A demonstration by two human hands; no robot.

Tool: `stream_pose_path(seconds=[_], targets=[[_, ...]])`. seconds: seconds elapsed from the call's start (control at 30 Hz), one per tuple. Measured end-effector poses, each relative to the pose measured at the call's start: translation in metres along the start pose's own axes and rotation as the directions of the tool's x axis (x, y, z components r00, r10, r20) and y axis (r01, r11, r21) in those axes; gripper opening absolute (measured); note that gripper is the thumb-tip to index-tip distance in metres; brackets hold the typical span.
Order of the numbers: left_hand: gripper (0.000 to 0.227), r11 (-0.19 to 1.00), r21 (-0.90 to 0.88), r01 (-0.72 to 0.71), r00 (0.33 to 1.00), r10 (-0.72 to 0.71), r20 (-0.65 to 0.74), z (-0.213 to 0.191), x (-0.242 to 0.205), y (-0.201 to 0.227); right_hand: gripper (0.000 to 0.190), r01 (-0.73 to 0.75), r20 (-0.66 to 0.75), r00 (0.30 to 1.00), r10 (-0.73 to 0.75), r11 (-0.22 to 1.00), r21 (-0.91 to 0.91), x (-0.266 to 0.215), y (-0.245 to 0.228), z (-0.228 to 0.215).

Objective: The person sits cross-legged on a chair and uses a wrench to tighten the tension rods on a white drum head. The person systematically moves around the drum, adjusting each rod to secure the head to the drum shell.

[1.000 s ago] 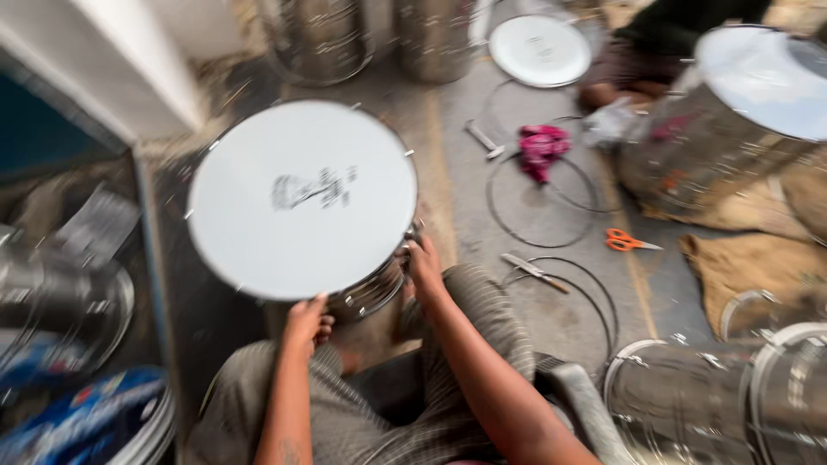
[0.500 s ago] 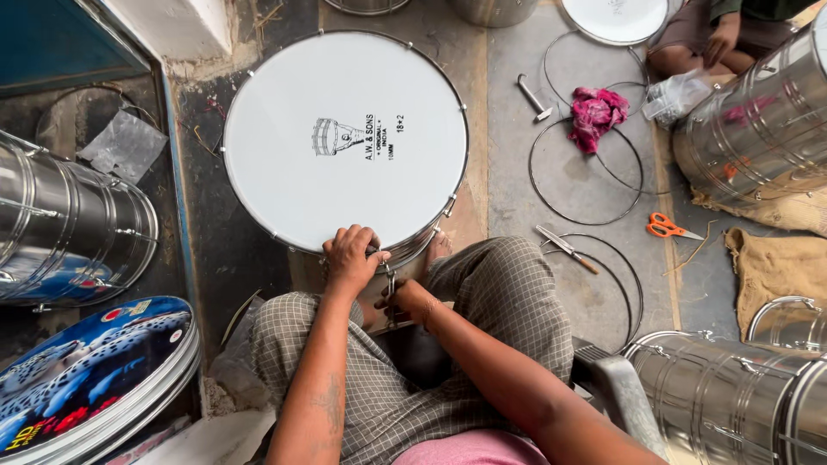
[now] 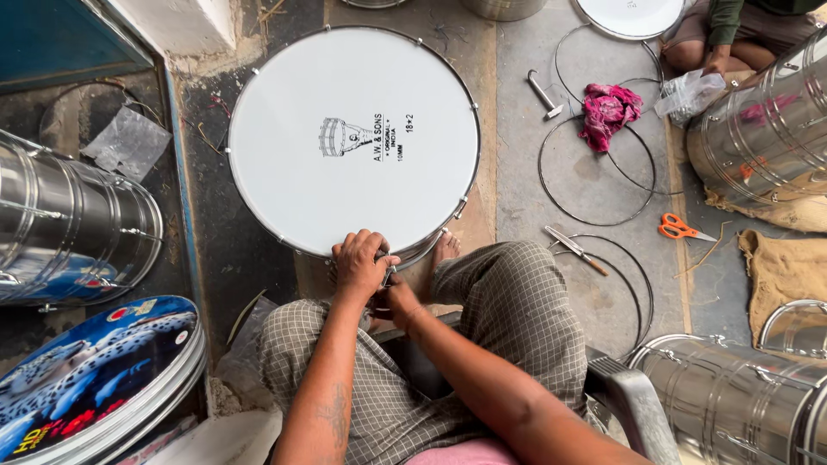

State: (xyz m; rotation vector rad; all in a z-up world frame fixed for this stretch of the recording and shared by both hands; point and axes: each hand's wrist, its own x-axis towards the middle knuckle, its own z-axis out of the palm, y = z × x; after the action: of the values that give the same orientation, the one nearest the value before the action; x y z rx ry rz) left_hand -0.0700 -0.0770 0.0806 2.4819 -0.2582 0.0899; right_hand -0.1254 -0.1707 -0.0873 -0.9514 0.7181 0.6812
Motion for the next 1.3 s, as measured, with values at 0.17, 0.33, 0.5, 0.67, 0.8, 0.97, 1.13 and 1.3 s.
stream_pose_path(seconds=[0.17, 0.33, 0.5, 0.67, 0.8, 0.97, 1.13, 1.3], targets=[[0.036, 1.000, 0.012, -0.014, 1.000, 0.014, -0.021, 0.004, 0.004, 0.003, 0.026, -0.049, 0.081, 0.995, 0.056, 0.995, -0.089, 0.012, -0.004, -0.025], [0.035, 1.000, 0.002, -0.017, 1.000, 0.018, -0.015, 0.006, 0.002, 0.001, 0.028, 0.141, 0.104, 0.988, -0.115, 0.392, -0.909, 0.051, -0.069, -0.086], [0.037, 0.997, 0.043, -0.060, 0.996, 0.062, -0.056, 0.004, 0.012, 0.005, 0.039, -0.015, -0.006, 0.895, -0.445, -0.018, -1.000, 0.053, -0.100, -0.106], [0.035, 1.000, -0.004, 0.000, 1.000, 0.000, -0.019, 0.007, 0.002, 0.005, 0.034, -0.005, 0.067, 0.996, 0.062, 0.766, -0.643, 0.017, -0.039, -0.070], [0.034, 1.000, -0.016, -0.023, 0.999, 0.022, -0.039, 0.009, 0.002, 0.003, 0.031, -0.016, 0.095, 0.995, 0.034, 0.983, -0.180, 0.008, -0.017, -0.021], [0.034, 0.998, -0.013, -0.055, 0.996, 0.054, -0.075, 0.011, 0.002, 0.001, 0.032, 0.231, 0.085, 0.966, -0.244, 0.964, 0.134, 0.030, 0.007, 0.015], [0.034, 0.999, 0.004, -0.033, 0.998, 0.033, -0.045, 0.005, 0.004, 0.006, 0.034, 0.231, 0.199, 0.972, -0.129, 0.704, -0.672, 0.034, -0.039, -0.050], [0.034, 0.999, 0.001, 0.039, 0.999, -0.039, 0.014, 0.005, 0.002, 0.008, 0.034, -0.098, -0.073, 0.898, -0.434, -0.036, -0.995, 0.043, -0.102, -0.095]])
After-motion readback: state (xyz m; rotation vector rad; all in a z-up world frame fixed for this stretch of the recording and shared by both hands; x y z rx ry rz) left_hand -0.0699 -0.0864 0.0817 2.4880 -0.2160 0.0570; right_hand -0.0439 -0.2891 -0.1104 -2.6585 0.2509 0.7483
